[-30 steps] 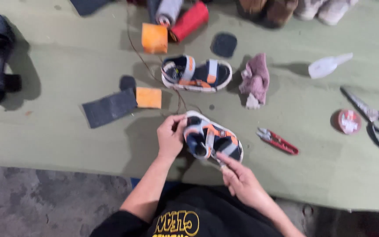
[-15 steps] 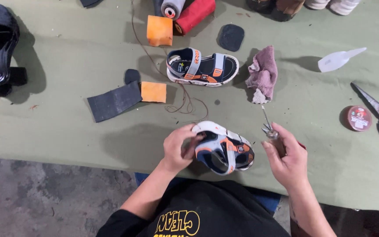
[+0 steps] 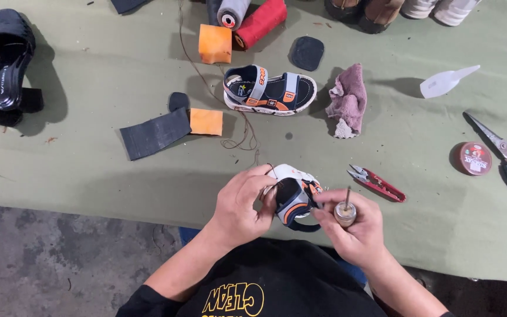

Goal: Hand-stitching a small child's sandal using a stitching awl and thread at a repair bench.

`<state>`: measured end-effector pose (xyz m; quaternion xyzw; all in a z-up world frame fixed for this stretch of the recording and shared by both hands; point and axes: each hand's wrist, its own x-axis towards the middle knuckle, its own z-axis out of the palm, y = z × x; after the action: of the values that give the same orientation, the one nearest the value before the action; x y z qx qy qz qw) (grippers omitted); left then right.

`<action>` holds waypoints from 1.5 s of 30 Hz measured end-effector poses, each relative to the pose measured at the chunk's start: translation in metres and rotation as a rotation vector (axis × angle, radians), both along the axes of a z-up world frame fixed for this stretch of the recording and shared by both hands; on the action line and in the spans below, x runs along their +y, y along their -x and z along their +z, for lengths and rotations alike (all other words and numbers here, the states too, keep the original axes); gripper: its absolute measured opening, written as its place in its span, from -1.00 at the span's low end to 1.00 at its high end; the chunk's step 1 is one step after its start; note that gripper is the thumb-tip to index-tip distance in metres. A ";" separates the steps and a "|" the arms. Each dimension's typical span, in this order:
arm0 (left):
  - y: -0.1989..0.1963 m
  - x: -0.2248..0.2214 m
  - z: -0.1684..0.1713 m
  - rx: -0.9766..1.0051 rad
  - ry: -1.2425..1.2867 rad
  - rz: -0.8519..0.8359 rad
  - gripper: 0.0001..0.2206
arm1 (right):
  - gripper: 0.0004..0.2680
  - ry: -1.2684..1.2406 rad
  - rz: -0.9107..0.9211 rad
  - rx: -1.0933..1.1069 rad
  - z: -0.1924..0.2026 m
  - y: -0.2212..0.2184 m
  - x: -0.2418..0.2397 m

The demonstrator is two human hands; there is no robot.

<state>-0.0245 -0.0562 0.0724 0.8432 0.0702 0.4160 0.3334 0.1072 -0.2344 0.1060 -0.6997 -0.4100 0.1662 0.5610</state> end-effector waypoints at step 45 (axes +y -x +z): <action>-0.021 -0.009 -0.053 -0.130 -0.269 0.256 -0.81 | -0.76 -0.282 -0.109 0.023 -0.088 0.000 0.011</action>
<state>-0.0036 -0.0649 0.0193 0.8357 0.0990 0.5141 0.1660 0.1070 -0.2234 0.0183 -0.6330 -0.3844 0.0843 0.6666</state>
